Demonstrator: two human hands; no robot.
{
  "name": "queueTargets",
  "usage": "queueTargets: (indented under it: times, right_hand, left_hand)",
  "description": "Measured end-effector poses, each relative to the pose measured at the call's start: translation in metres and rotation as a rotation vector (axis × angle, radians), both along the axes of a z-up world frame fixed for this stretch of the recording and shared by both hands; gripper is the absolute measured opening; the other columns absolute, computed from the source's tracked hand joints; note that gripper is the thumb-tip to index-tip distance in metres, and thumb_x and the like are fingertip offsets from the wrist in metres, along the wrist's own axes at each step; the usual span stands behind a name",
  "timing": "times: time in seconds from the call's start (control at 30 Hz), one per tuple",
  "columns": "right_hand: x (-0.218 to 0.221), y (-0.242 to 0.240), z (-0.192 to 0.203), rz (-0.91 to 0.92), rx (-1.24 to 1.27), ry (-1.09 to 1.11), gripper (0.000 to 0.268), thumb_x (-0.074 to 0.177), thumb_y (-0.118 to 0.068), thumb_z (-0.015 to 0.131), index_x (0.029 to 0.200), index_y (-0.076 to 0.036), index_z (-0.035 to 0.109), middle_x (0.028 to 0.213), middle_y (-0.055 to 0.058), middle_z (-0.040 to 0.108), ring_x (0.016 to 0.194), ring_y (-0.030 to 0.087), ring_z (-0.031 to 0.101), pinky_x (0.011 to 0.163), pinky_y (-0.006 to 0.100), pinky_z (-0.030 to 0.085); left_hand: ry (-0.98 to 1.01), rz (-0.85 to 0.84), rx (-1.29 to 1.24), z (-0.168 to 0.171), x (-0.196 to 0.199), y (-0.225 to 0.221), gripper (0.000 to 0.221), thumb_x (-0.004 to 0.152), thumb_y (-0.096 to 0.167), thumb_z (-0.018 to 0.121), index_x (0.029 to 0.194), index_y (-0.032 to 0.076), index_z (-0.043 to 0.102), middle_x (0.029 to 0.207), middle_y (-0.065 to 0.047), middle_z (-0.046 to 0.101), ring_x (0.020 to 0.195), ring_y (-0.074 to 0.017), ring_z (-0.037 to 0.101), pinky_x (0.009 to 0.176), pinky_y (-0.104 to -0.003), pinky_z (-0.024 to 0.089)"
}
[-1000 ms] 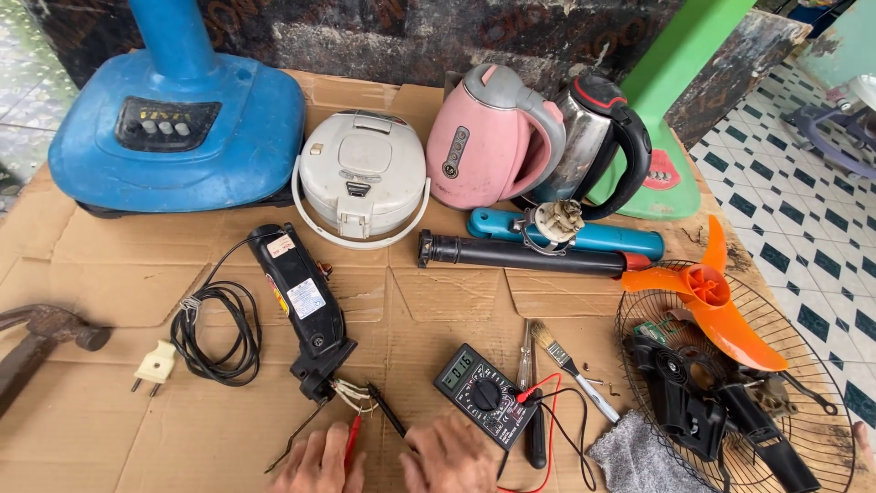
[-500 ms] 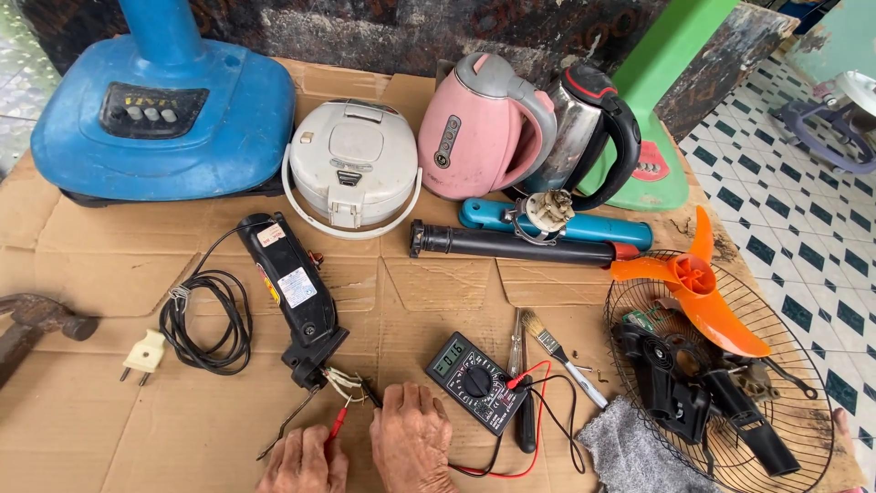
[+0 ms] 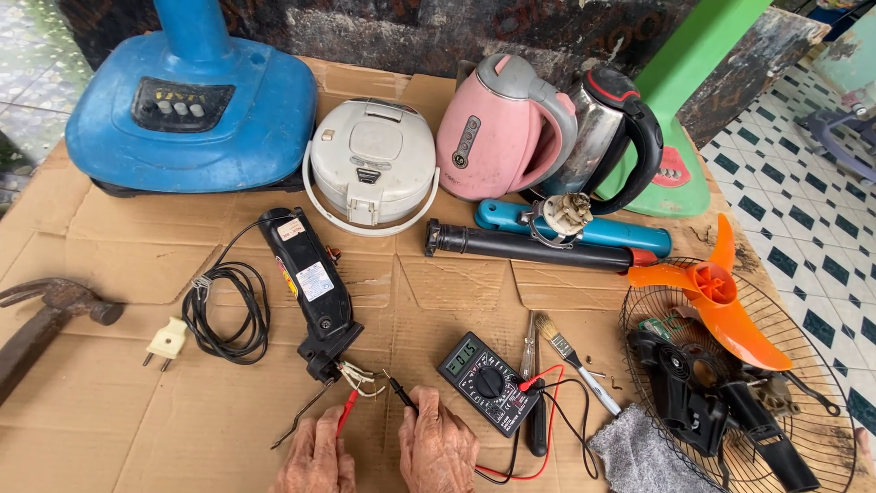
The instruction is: The person uses a multimeter to test the electrical continuity of a black power tool and its plug. They place the multimeter probes on the exposed wires and the plug prongs, checking for a reading on the multimeter display.
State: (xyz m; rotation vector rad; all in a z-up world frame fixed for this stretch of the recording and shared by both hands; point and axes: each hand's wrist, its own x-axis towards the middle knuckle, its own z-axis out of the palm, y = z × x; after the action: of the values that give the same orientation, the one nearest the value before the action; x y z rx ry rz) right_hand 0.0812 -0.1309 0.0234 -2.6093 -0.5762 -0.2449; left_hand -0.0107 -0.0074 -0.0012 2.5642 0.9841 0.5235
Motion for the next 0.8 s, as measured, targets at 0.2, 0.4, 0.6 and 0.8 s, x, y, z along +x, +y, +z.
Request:
queueTargets:
  times: [0.2, 0.4, 0.6, 0.8]
  right_hand:
    - [-0.001, 0.003, 0.009, -0.009, -0.020, 0.080, 0.015, 0.093, -0.028, 0.059, 0.106, -0.027, 0.051, 0.078, -0.003, 0.070, 0.064, 0.030, 0.069, 0.050, 0.050, 0.053]
    - [0.001, -0.001, 0.007, 0.067, -0.051, 0.106, 0.018, 0.090, -0.028, 0.063, 0.107, -0.030, 0.056, 0.088, -0.004, 0.071, 0.070, 0.030, 0.071, 0.049, 0.050, 0.053]
    - [0.003, 0.003, 0.009, 0.055, -0.050, 0.164, 0.017, 0.093, -0.035, 0.060, 0.110, -0.035, 0.060, 0.096, -0.008, 0.072, 0.077, 0.029, 0.073, 0.054, 0.052, 0.055]
    - [0.002, 0.003, 0.004, 0.010, -0.030, 0.153, 0.018, 0.091, -0.034, 0.060, 0.109, -0.036, 0.059, 0.102, -0.012, 0.073, 0.083, 0.026, 0.073, 0.060, 0.052, 0.055]
  left_hand:
    - [-0.005, 0.032, -0.034, 0.004, 0.004, 0.001, 0.036, 0.086, 0.022, 0.060, 0.117, 0.039, 0.061, 0.097, 0.013, 0.062, 0.079, -0.0180, 0.069, 0.053, -0.041, 0.056]
    - [-0.277, -0.076, 0.243, -0.008, 0.007, 0.007, 0.024, 0.096, 0.021, 0.061, 0.119, 0.027, 0.065, 0.081, 0.005, 0.056, 0.057, -0.0174, 0.058, 0.039, -0.038, 0.042]
    - [-0.177, -0.043, 0.301, 0.003, 0.011, 0.007, 0.019, 0.098, 0.025, 0.057, 0.114, 0.029, 0.066, 0.076, 0.008, 0.055, 0.060, -0.0118, 0.061, 0.039, -0.035, 0.041]
    - [-0.296, -0.062, 0.330, -0.006, 0.013, 0.010, 0.020, 0.096, 0.022, 0.059, 0.113, 0.026, 0.067, 0.080, 0.008, 0.062, 0.065, -0.0127, 0.065, 0.046, -0.031, 0.044]
